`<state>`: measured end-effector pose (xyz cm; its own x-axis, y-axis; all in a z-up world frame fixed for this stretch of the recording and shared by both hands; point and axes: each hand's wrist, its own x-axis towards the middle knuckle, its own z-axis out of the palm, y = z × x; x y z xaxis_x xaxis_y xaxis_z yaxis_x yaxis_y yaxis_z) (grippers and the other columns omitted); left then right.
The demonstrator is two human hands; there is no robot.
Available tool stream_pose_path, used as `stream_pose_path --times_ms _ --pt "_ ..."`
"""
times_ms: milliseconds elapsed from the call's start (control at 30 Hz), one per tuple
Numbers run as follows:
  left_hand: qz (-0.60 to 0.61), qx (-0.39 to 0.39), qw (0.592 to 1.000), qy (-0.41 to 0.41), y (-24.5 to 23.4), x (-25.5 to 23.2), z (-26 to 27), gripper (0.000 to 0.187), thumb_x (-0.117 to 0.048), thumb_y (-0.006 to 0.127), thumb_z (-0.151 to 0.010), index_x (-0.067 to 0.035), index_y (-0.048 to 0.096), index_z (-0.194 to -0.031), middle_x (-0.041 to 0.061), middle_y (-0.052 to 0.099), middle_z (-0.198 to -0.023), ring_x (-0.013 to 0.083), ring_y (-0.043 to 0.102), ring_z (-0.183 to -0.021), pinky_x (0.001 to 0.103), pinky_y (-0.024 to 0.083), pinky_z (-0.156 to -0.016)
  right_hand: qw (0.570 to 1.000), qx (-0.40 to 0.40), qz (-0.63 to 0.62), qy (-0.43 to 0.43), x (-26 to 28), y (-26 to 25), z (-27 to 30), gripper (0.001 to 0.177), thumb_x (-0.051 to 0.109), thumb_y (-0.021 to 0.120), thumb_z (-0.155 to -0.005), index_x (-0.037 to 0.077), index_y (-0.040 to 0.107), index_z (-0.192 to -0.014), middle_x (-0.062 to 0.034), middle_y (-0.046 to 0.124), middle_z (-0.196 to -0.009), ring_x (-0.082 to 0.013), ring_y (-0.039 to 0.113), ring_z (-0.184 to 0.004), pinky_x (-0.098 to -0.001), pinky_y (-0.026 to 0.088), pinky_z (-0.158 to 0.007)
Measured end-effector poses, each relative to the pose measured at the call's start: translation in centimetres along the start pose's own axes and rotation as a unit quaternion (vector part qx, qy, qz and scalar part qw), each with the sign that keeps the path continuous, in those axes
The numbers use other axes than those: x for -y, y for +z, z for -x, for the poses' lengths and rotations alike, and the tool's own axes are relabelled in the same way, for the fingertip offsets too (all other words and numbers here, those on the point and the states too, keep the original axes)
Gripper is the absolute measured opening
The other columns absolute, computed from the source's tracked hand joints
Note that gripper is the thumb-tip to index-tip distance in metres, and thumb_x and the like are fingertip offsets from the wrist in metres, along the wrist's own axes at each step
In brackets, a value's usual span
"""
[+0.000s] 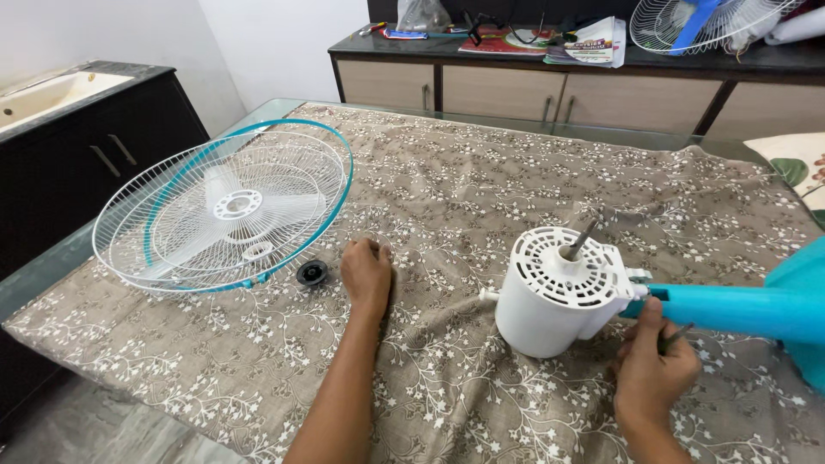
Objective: The person uses a screwdriver to tighten a screw on the rear motor housing of a disassembled electric fan. The fan cage and blades are visible on the table, but the person works only on the motor housing throughout the clip.
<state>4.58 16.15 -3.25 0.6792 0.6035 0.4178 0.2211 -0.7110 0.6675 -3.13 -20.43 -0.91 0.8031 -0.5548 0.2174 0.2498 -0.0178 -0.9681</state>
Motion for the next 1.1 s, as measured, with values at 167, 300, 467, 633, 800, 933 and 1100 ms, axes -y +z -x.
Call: stream_pose_path --times_ms 167,300,467,633,800,933,1100 --pt "-0.001 -0.018 0.999 0.04 -1.3 -0.8 0.6 0.012 -0.014 0.078 -0.087 -0.003 0.075 -0.089 0.015 0.072 -0.091 0.0335 0.069 -0.084 0.046 0.053 -0.077 0.999 0.007 0.019 -0.038 -0.7 -0.1 -0.2 0.051 0.04 0.063 -0.11 0.008 0.051 -0.072 -0.0006 0.05 -0.059 -0.0081 0.045 -0.048 -0.0281 0.034 -0.042" --pt "0.11 -0.031 0.987 0.115 -2.7 -3.7 1.5 0.014 -0.017 0.075 -0.092 -0.004 0.077 -0.095 0.013 0.076 -0.091 0.0235 0.071 -0.078 0.039 0.056 -0.071 0.994 0.022 0.046 -0.092 -1.4 -0.5 -0.1 0.049 0.032 0.065 -0.112 0.006 0.053 -0.072 0.0008 0.05 -0.061 -0.0057 0.042 -0.053 -0.0261 0.031 -0.047" --pt "0.445 0.163 0.872 0.12 -3.3 -9.0 4.2 0.013 -0.01 0.072 -0.094 -0.005 0.079 -0.104 0.01 0.081 -0.093 0.0138 0.071 -0.073 0.029 0.059 -0.064 0.97 0.048 0.083 -0.222 -0.1 -0.7 0.4 0.026 0.016 0.07 -0.104 0.005 0.061 -0.083 0.0035 0.05 -0.063 -0.0022 0.04 -0.058 -0.0234 0.029 -0.051" --pt "0.572 0.301 0.752 0.129 -3.9 -11.8 7.6 0.021 0.0 0.071 -0.093 -0.003 0.077 -0.114 0.01 0.08 -0.099 0.013 0.074 -0.083 0.028 0.064 -0.076 0.922 0.048 0.116 -0.365 5.0 -0.5 1.1 0.011 0.009 0.078 -0.094 0.004 0.069 -0.097 0.001 0.062 -0.072 -0.0032 0.049 -0.058 -0.0214 0.035 -0.052" --pt "0.607 0.301 0.72 0.151 -4.7 -13.0 8.9 0.035 0.0 0.076 -0.09 0.0 0.07 -0.124 0.014 0.078 -0.104 0.0156 0.077 -0.094 0.03 0.066 -0.086 0.859 0.166 0.203 -0.439 11.2 0.6 2.0 0.025 0.006 0.08 -0.084 0.011 0.077 -0.108 -0.0029 0.074 -0.09 -0.0089 0.064 -0.061 -0.0262 0.045 -0.048" --pt "0.579 0.308 0.736 0.169 -5.3 -13.0 9.1 0.046 -0.001 0.078 -0.089 0.001 0.064 -0.133 0.014 0.079 -0.101 0.0148 0.076 -0.093 0.027 0.064 -0.081 0.826 0.306 0.271 -0.389 14.2 2.2 1.8 0.044 0.003 0.075 -0.077 0.017 0.078 -0.119 -0.0017 0.077 -0.102 -0.0155 0.074 -0.07 -0.0307 0.057 -0.056" --pt "0.586 0.326 0.718 0.188 -5.2 -12.8 9.2 0.047 -0.004 0.08 -0.091 0.001 0.062 -0.133 0.014 0.08 -0.1 0.0151 0.077 -0.093 0.027 0.063 -0.08 0.804 0.351 0.268 -0.398 14.8 3.0 1.9 0.037 0.006 0.076 -0.078 0.015 0.078 -0.113 -0.0014 0.078 -0.105 -0.0189 0.076 -0.077 -0.0315 0.06 -0.062"
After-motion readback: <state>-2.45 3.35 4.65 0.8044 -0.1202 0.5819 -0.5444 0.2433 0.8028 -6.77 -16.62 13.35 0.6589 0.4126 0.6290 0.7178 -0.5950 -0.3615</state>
